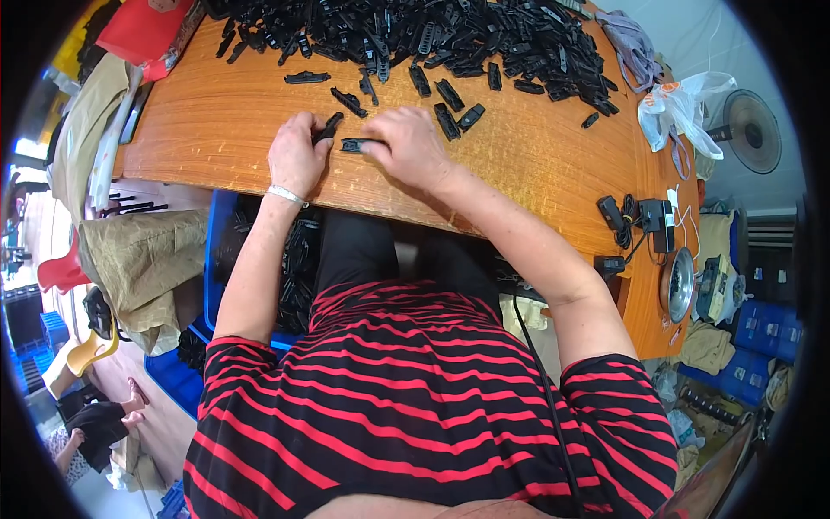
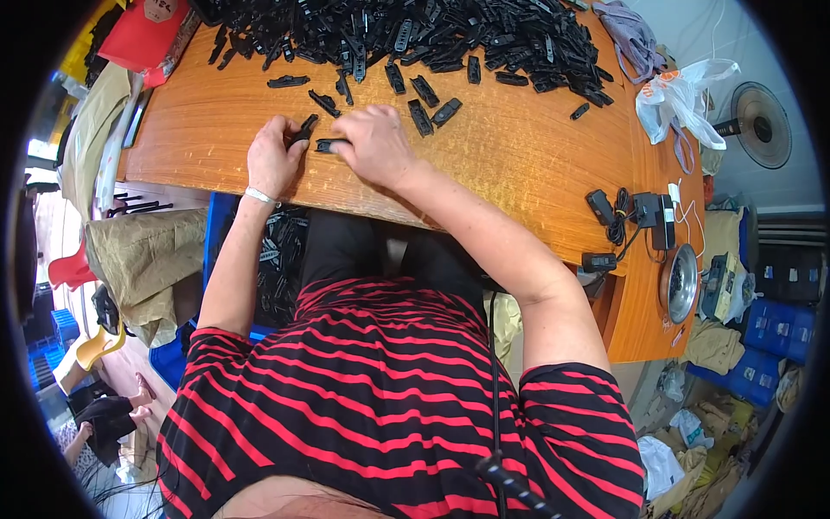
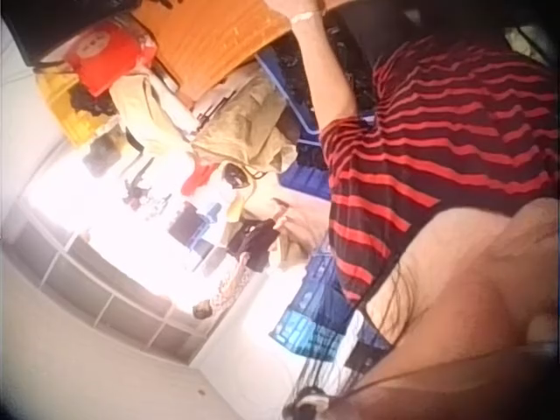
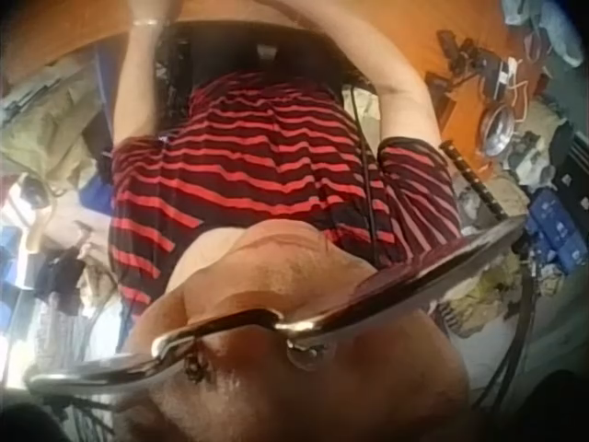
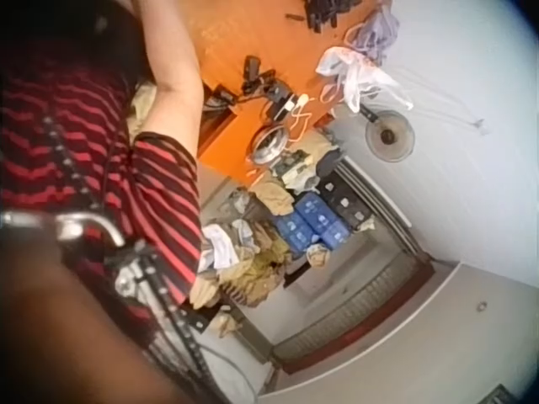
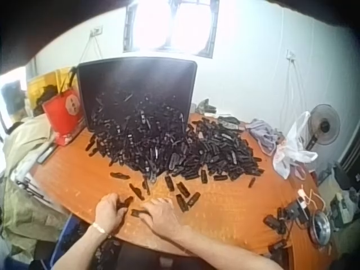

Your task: The recorder is assembling small black plastic components by snapping them together manually and placing them into a storage bin.

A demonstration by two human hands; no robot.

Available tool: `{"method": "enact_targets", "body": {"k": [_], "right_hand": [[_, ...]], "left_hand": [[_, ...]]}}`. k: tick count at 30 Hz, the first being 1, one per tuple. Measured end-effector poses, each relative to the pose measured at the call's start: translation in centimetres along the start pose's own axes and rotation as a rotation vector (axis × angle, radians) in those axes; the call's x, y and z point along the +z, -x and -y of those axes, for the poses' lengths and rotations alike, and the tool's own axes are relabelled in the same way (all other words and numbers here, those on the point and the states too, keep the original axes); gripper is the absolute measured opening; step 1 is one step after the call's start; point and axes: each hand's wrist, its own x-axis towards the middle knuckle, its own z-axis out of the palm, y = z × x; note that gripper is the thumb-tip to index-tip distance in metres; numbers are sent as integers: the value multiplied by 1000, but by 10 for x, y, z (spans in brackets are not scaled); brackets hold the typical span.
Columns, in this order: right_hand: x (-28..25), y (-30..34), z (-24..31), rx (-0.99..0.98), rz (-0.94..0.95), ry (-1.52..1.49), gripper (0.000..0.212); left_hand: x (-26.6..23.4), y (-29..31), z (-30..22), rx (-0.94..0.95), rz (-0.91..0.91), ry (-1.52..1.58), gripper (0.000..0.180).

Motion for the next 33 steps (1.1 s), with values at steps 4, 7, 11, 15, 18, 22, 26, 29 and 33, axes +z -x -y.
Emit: {"method": "enact_targets", "body": {"k": [4, 7, 11, 15, 18, 22, 26, 29, 33], "right_hand": [[-5, -16, -6, 398, -85, -356, 36], [-18, -23, -5, 634, 140, -771, 26], [-18, -13, -5, 751, 176, -875, 19], [-13, -4, -3, 867, 175, -884, 18], [-8, -1, -3, 899, 195, -880, 17], [-5, 1, -4, 890, 200, -850, 17], [-4, 2, -3, 884, 202, -830, 17], [-6, 1, -2, 887, 259, -807, 17], [-7, -1, -3, 911, 314, -809, 19]], "left_hand": [[-13, -1, -25, 57, 0, 151, 24], [-15, -9, -35, 157, 60, 329, 26], [-7, -18, -20, 38, 189, 571, 24], [1, -12, -9, -310, 381, 1012, 18], [12, -10, -6, -430, 284, 989, 12], [14, -9, -13, -420, 258, 849, 9], [17, -9, -10, -287, 208, 651, 12], [11, -12, -16, -284, 253, 552, 15], [15, -13, -12, -319, 288, 509, 16]]}}
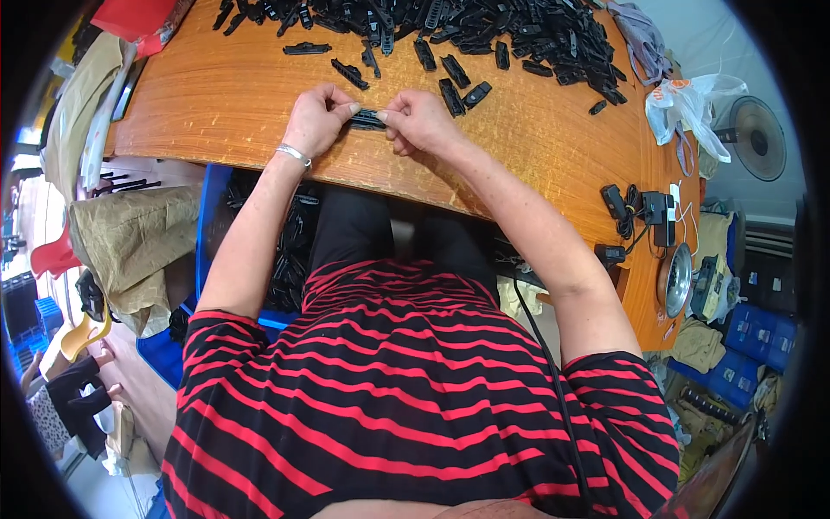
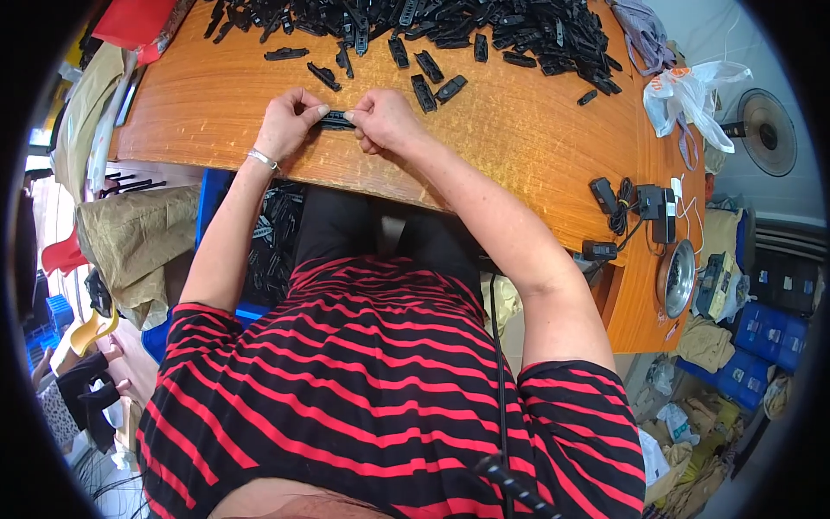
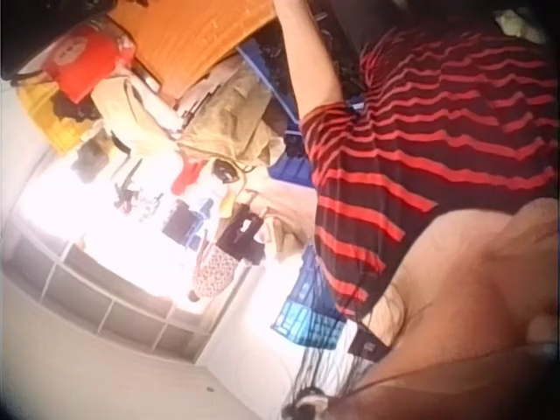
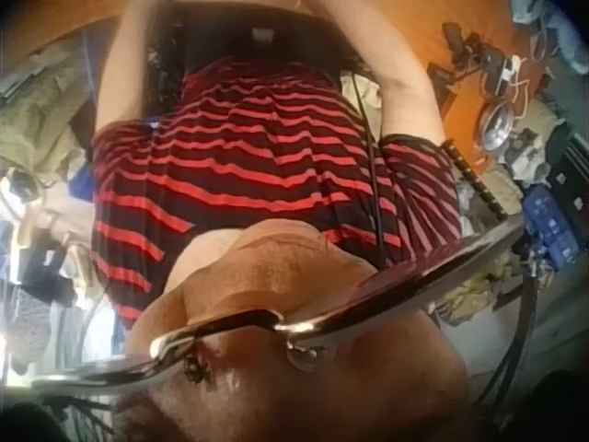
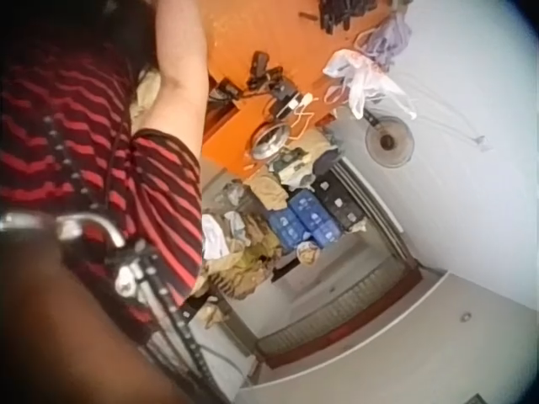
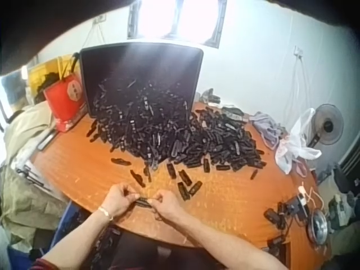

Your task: The recorder is assembling small black plastic components by snapping them together manually and placing them into a storage bin.

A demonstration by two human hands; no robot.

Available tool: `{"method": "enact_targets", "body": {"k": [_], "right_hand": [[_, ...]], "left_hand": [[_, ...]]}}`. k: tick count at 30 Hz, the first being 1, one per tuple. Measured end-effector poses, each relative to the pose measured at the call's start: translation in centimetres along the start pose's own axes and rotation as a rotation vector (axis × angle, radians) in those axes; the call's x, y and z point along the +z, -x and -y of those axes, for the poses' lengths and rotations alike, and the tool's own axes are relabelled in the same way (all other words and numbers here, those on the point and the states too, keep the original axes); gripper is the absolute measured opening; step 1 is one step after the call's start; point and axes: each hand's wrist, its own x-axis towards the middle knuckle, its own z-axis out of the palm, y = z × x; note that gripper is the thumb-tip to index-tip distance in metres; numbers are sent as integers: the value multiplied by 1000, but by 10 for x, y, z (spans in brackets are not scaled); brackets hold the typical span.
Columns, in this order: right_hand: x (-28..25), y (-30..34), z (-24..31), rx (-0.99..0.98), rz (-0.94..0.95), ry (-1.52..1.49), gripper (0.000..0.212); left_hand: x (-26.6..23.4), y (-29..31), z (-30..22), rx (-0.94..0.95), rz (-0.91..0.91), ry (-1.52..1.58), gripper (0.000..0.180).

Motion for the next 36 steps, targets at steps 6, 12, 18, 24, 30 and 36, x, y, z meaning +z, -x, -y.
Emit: {"method": "enact_targets", "body": {"k": [6, 12, 18, 24, 30, 36], "right_hand": [[-9, -3, 11, 61, 85, 245, 21], [-6, 2, 11, 15, 78, 327, 22], [-29, 19, -12, -192, 69, 481, 29], [-63, 26, -12, -375, -502, 1010, 23], [-45, 12, -22, -423, -498, 1108, 19], [-8, 11, -24, -594, -291, 911, 18]], "left_hand": [[2, 3, -5, 102, -7, -261, 17], [-4, 6, -4, 67, 34, -213, 15], [-74, 60, 29, 14, 221, -250, 8], [-76, 47, -10, 119, -92, -473, 13], [-17, -22, -16, 677, -274, -686, 25], [-13, -39, -14, 649, -112, -840, 19]]}}
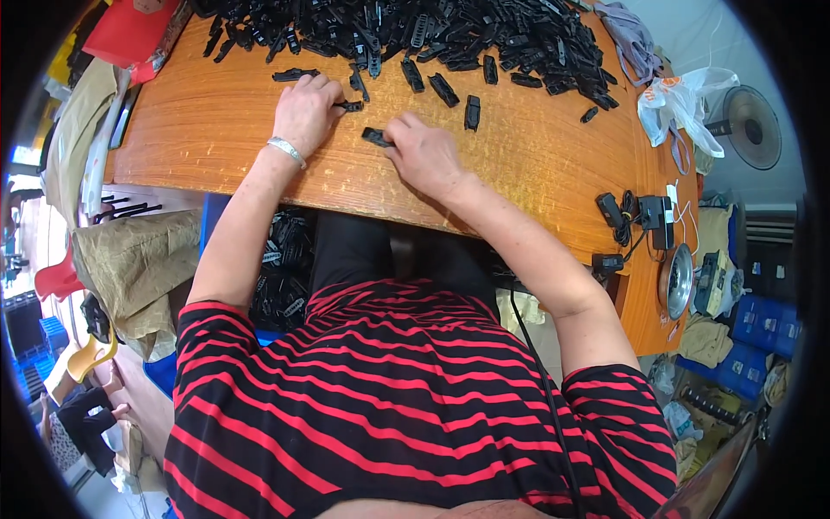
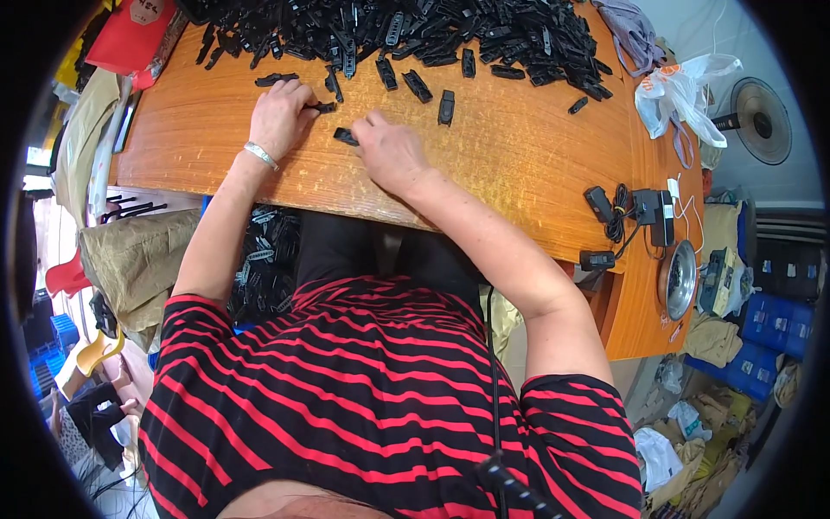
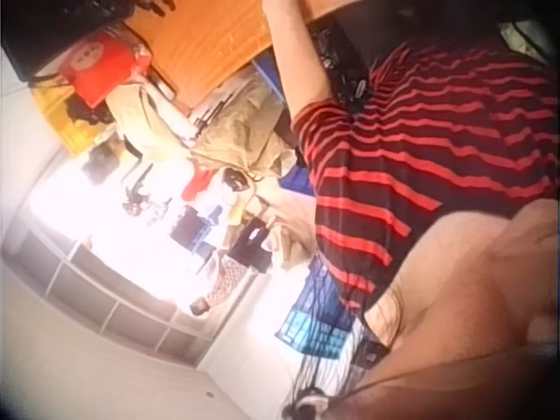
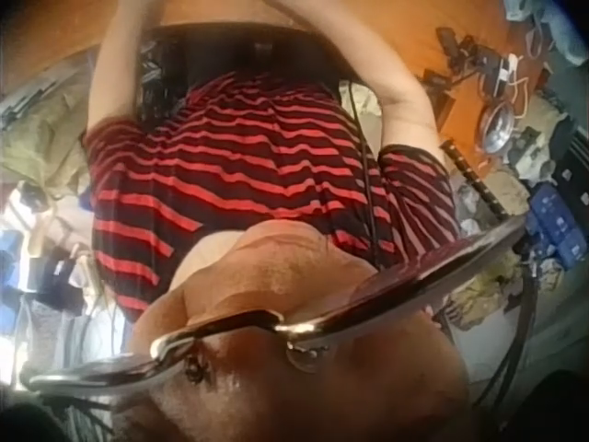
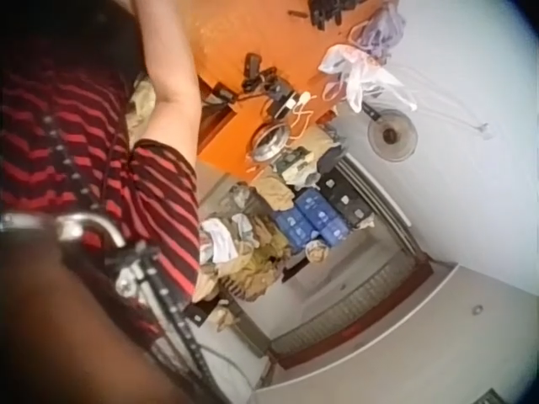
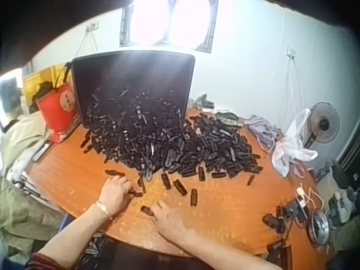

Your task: The recorder is assembling small black plastic components by snapping them together manually and placing them into a storage bin.

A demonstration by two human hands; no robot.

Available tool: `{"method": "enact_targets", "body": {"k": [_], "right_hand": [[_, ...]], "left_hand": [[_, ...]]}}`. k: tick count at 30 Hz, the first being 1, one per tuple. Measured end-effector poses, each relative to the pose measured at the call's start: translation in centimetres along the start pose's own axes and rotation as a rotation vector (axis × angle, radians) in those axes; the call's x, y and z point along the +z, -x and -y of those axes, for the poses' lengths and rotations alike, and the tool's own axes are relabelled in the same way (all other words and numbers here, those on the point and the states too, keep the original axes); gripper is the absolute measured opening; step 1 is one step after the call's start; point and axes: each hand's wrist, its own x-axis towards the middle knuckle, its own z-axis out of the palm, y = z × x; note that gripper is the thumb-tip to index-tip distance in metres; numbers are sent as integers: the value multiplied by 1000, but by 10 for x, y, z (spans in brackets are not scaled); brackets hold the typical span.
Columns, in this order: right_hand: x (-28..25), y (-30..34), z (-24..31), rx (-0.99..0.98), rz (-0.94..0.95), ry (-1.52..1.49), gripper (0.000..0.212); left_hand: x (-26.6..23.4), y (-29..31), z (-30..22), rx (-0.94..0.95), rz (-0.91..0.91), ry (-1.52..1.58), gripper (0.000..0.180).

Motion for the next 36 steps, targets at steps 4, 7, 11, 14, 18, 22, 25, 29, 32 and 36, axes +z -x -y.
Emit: {"method": "enact_targets", "body": {"k": [4, 7, 11, 14, 18, 22, 25, 29, 32, 36], "right_hand": [[-7, -6, 17, 37, -63, -100, 21], [-2, -14, 25, 18, -301, -269, 27], [-9, -22, 30, 67, -228, -467, 28], [-21, -21, 20, 274, -73, -891, 24], [-30, -17, 13, 487, 110, -984, 18], [-26, -17, 11, 571, 152, -856, 19], [-21, -16, 7, 575, 137, -802, 22], [-15, -12, 5, 596, 128, -828, 23], [-11, -12, 6, 615, 132, -794, 23], [-12, -17, 2, 612, 201, -717, 26]], "left_hand": [[-6, 15, -5, -374, -43, 391, 16], [-11, 21, -23, -634, -102, 1096, 14], [-16, 22, -54, -819, -94, 1801, 13], [-25, 19, -57, -883, -84, 1733, 13], [-19, 17, -43, -707, 86, 1426, 17], [-1, 7, -33, -615, 171, 1141, 16], [10, 3, -32, -555, 158, 966, 20], [16, 5, -34, -528, 137, 817, 24], [16, 7, -35, -504, 145, 729, 26], [22, 10, -33, -515, 135, 723, 26]]}}
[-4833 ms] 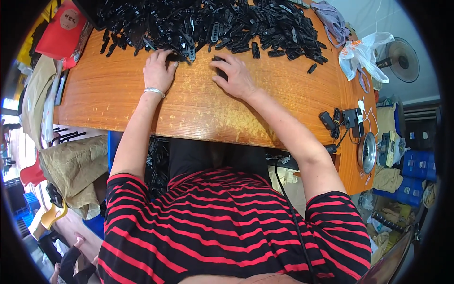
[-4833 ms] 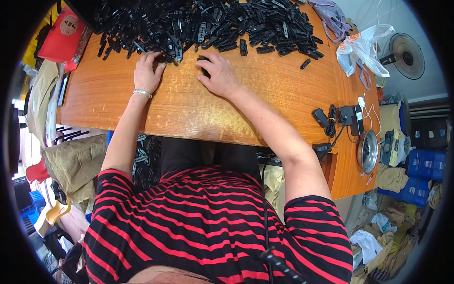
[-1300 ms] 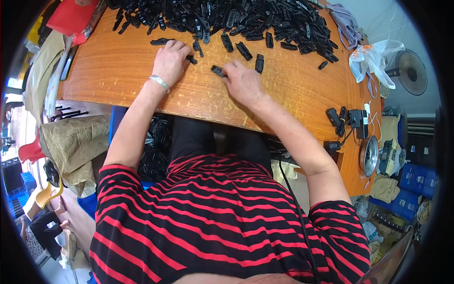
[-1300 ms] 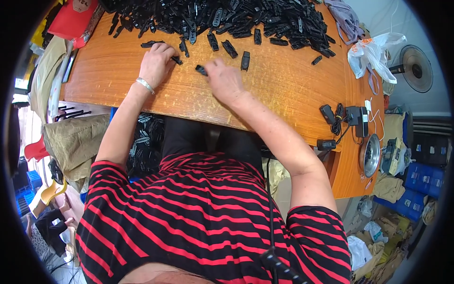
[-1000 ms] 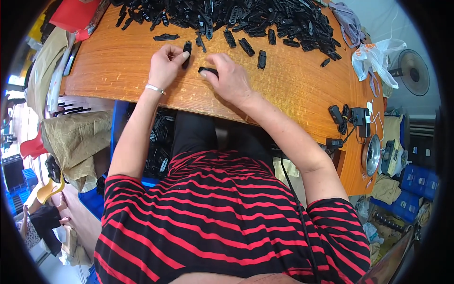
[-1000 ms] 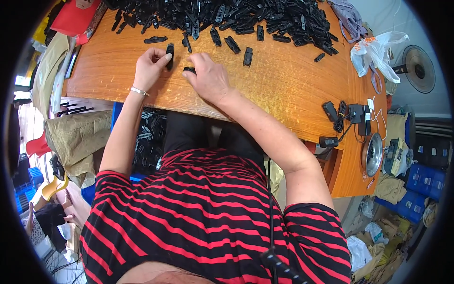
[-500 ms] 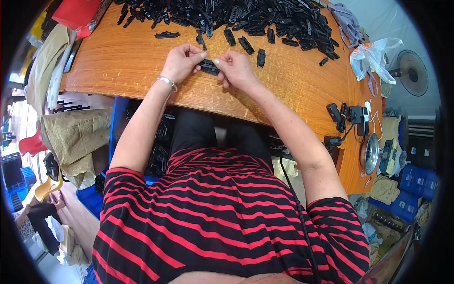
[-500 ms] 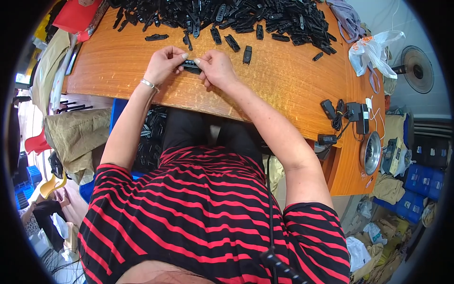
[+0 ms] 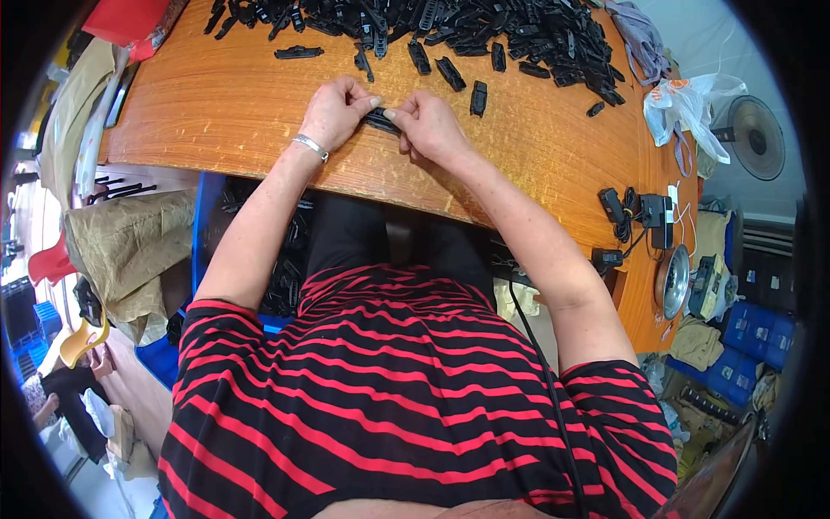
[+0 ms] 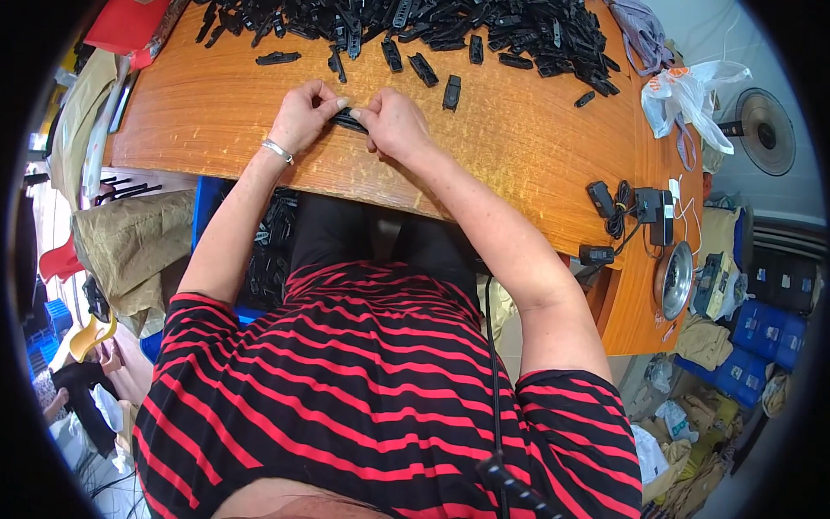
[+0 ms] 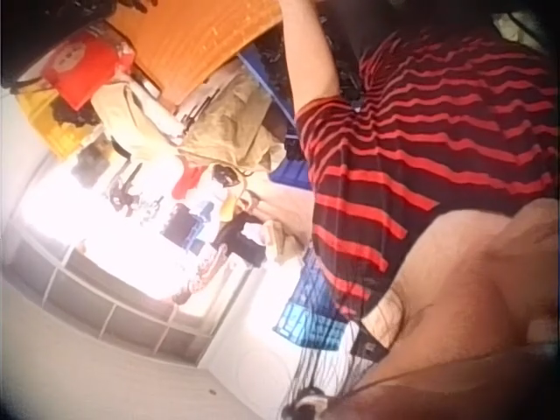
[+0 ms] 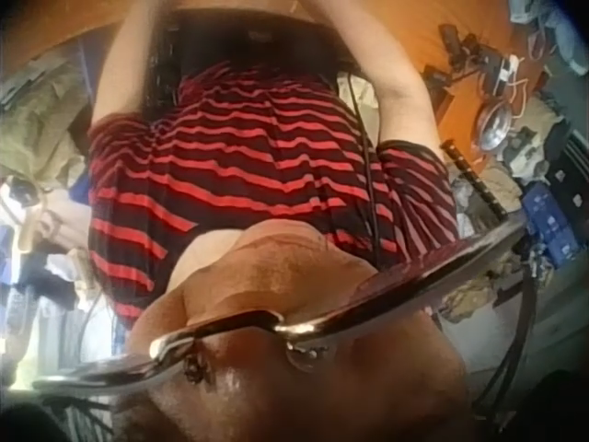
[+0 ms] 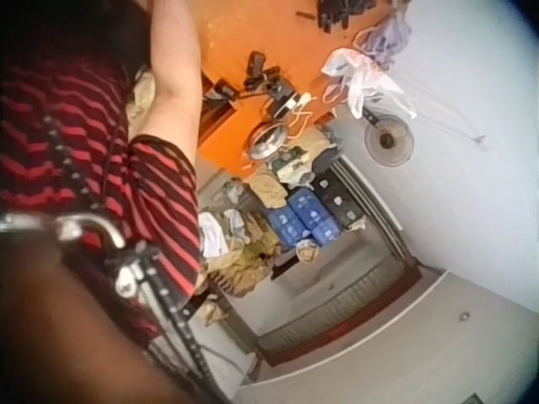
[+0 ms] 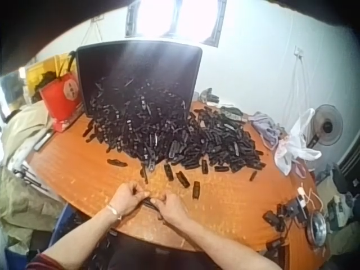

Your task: The recorder is assembling small black plastic components by snapping them together manually and placing them into a storage bin.

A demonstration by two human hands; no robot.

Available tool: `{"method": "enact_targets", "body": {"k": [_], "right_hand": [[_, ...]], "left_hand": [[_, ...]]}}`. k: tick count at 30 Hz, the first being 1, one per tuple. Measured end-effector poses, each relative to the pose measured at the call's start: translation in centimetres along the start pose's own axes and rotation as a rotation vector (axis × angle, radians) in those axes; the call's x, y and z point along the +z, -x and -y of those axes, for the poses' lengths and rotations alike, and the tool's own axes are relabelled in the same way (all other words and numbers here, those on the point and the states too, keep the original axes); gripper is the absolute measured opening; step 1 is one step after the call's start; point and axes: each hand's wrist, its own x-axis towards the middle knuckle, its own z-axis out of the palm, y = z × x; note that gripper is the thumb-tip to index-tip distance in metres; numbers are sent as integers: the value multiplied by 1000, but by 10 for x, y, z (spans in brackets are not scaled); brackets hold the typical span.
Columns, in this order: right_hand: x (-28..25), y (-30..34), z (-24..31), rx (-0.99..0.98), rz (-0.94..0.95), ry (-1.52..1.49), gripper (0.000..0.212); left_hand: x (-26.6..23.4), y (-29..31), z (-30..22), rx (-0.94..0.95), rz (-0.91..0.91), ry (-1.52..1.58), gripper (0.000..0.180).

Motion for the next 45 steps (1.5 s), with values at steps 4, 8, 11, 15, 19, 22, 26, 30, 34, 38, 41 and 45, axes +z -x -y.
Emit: {"method": "enact_targets", "body": {"k": [4, 8, 11, 15, 19, 22, 26, 30, 34, 38, 41, 45], "right_hand": [[-2, -5, 1, -143, -68, 314, 27], [-4, -8, 3, -131, -100, 439, 38], [-1, -8, -4, -258, -168, 617, 32], [-3, -12, -3, -158, -129, 638, 33], [-13, -27, 5, -51, 51, 646, 36], [-13, -28, 5, -59, 68, 686, 35], [8, -5, 2, -269, -134, 684, 34], [4, 12, 3, -321, 38, 567, 34], [-42, -10, -3, -337, -179, 667, 32], [-66, -25, -3, -332, -474, 868, 27], [-64, -41, -13, -287, -432, 956, 28], [-48, -42, -18, -288, -412, 996, 23]], "left_hand": [[-3, 5, -15, -21, 23, -128, 26], [-3, 3, -12, -19, 30, -146, 26], [3, 3, -8, 7, 2, -154, 26], [4, 1, -10, -49, 8, -184, 26], [2, -4, -16, -49, 31, -228, 26], [3, -2, -15, -39, 0, -239, 25], [-2, 17, 0, 43, -62, -194, 24], [-48, 74, 23, -65, 29, -40, 23], [-112, 126, 54, -145, -18, -203, 22], [-119, 113, 47, -32, -281, -323, 19], [-81, 63, 19, 134, -329, -266, 16], [-35, 1, -2, 435, -280, -436, 21]]}}
